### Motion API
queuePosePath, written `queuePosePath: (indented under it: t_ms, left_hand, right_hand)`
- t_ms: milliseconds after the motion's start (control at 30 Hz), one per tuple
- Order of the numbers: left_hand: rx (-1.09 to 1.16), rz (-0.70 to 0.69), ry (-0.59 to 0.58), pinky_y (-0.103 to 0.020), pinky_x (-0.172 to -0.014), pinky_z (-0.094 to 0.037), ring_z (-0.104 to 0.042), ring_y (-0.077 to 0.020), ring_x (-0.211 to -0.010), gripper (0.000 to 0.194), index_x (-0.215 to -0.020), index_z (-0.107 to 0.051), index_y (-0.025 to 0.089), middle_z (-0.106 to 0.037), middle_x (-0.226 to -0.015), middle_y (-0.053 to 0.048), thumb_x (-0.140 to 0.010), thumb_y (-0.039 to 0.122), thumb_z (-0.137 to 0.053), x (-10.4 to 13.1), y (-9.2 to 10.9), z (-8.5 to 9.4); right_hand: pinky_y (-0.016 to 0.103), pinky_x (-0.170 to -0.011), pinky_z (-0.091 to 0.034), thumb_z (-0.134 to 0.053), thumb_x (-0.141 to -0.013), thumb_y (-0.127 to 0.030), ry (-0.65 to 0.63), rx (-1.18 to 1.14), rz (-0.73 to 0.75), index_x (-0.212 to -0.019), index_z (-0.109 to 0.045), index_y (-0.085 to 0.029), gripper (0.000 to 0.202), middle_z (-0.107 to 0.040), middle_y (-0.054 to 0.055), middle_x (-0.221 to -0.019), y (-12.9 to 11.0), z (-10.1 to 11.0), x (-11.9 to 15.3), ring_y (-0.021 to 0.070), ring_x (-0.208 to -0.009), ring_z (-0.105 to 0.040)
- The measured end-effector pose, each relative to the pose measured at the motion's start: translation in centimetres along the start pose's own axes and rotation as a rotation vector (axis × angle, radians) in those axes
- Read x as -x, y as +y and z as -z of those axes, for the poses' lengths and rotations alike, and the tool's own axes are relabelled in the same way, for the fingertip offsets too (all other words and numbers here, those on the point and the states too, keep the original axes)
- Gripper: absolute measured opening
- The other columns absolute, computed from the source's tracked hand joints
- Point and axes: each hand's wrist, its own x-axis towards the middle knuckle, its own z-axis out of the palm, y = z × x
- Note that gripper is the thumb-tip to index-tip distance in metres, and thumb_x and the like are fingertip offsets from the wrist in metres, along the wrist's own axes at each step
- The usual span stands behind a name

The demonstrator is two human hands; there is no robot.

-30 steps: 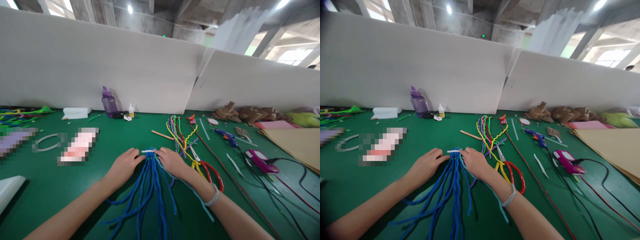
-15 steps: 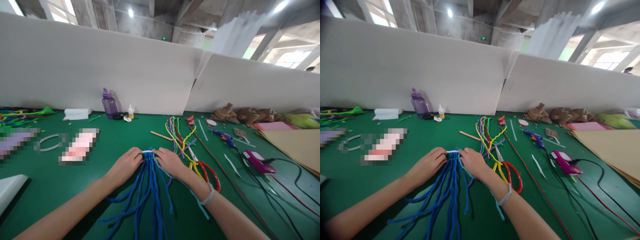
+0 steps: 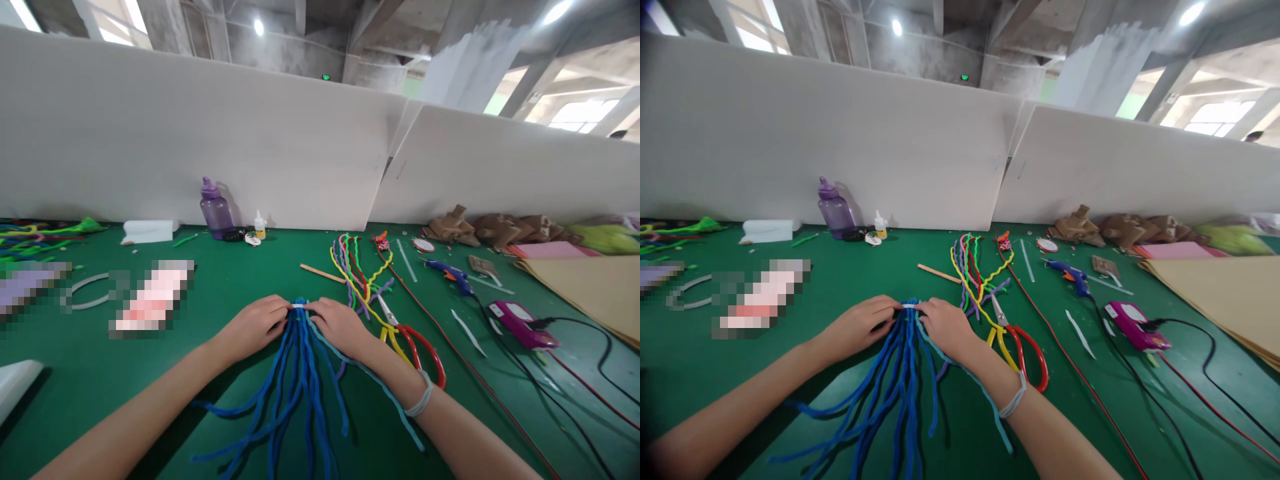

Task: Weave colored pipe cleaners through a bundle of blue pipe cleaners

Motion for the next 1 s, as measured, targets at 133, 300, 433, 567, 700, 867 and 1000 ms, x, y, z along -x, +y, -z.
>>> queuePosePath:
  t_ms: [133,300,433,567,700,867,1000]
  left_hand:
    - [-0.054,-0.069,-0.049,-0.033,-0.088,-0.047,-0.054,-0.0177,-0.099,0.016,-0.087,-0.058,0.017,-0.062,-0.110,-0.006,-0.090,0.011,-0.043,-0.1,-0.3,-0.1]
    - [-0.091,-0.061,-0.052,-0.032,-0.082,-0.048,-0.055,-0.0178,-0.092,0.016,-0.086,-0.058,0.016,-0.062,-0.094,-0.007,-0.091,0.012,-0.042,-0.2,-0.6,-0.2]
    - [-0.089,-0.045,-0.069,-0.030,-0.081,-0.048,-0.055,-0.0174,-0.091,0.016,-0.088,-0.057,0.016,-0.061,-0.092,-0.006,-0.092,0.014,-0.042,-0.1,-0.4,-0.2]
    - [-0.102,-0.021,-0.074,-0.031,-0.083,-0.048,-0.055,-0.0183,-0.093,0.015,-0.095,-0.058,0.014,-0.061,-0.094,-0.007,-0.093,0.015,-0.043,0.1,-0.3,-0.1]
    - [-0.114,-0.011,-0.034,-0.031,-0.082,-0.047,-0.055,-0.0185,-0.091,0.017,-0.094,-0.058,0.014,-0.061,-0.089,-0.007,-0.094,0.016,-0.041,0.2,-0.1,-0.4]
    - [-0.094,0.028,-0.002,-0.031,-0.078,-0.046,-0.052,-0.0188,-0.086,0.020,-0.085,-0.056,0.015,-0.058,-0.082,-0.006,-0.095,0.016,-0.039,0.3,0.2,-0.8]
    - [-0.036,0.106,0.029,-0.032,-0.077,-0.045,-0.050,-0.0190,-0.085,0.017,-0.084,-0.055,0.014,-0.056,-0.084,-0.006,-0.094,0.014,-0.041,0.4,0.1,-1.2]
  right_hand:
    - [0.025,-0.085,-0.042,-0.037,-0.097,-0.026,-0.020,0.080,0.001,-0.129,-0.050,-0.026,0.035,-0.060,0.005,-0.102,-0.2,0.0,-0.1,0.0167,-0.099,-0.056]
    - [0.024,-0.081,-0.043,-0.034,-0.098,-0.027,-0.060,0.124,-0.002,-0.131,-0.049,-0.029,0.036,-0.059,0.005,-0.097,-0.4,0.1,-0.1,0.0159,-0.094,-0.057]
    - [0.024,-0.086,-0.042,-0.038,-0.097,-0.025,-0.043,0.088,-0.018,-0.127,-0.053,-0.026,0.034,-0.060,0.005,-0.100,-0.4,0.2,-0.2,0.0163,-0.098,-0.056]
    - [0.025,-0.088,-0.042,-0.039,-0.096,-0.025,-0.025,0.067,-0.019,-0.124,-0.055,-0.024,0.032,-0.061,0.005,-0.100,-0.3,0.1,-0.2,0.0168,-0.100,-0.056]
    - [0.025,-0.087,-0.042,-0.040,-0.096,-0.025,-0.032,0.069,-0.021,-0.120,-0.058,-0.023,0.030,-0.061,0.005,-0.100,-0.4,0.1,-0.2,0.0166,-0.099,-0.057]
    - [0.024,-0.085,-0.042,-0.040,-0.096,-0.024,-0.023,0.059,-0.029,-0.118,-0.059,-0.023,0.030,-0.062,0.005,-0.099,-0.4,0.1,-0.2,0.0164,-0.096,-0.057]
    - [0.023,-0.085,-0.041,-0.039,-0.095,-0.021,-0.013,0.033,-0.042,-0.116,-0.061,-0.021,0.030,-0.064,0.005,-0.101,-0.4,0.0,-0.3,0.0157,-0.097,-0.058]
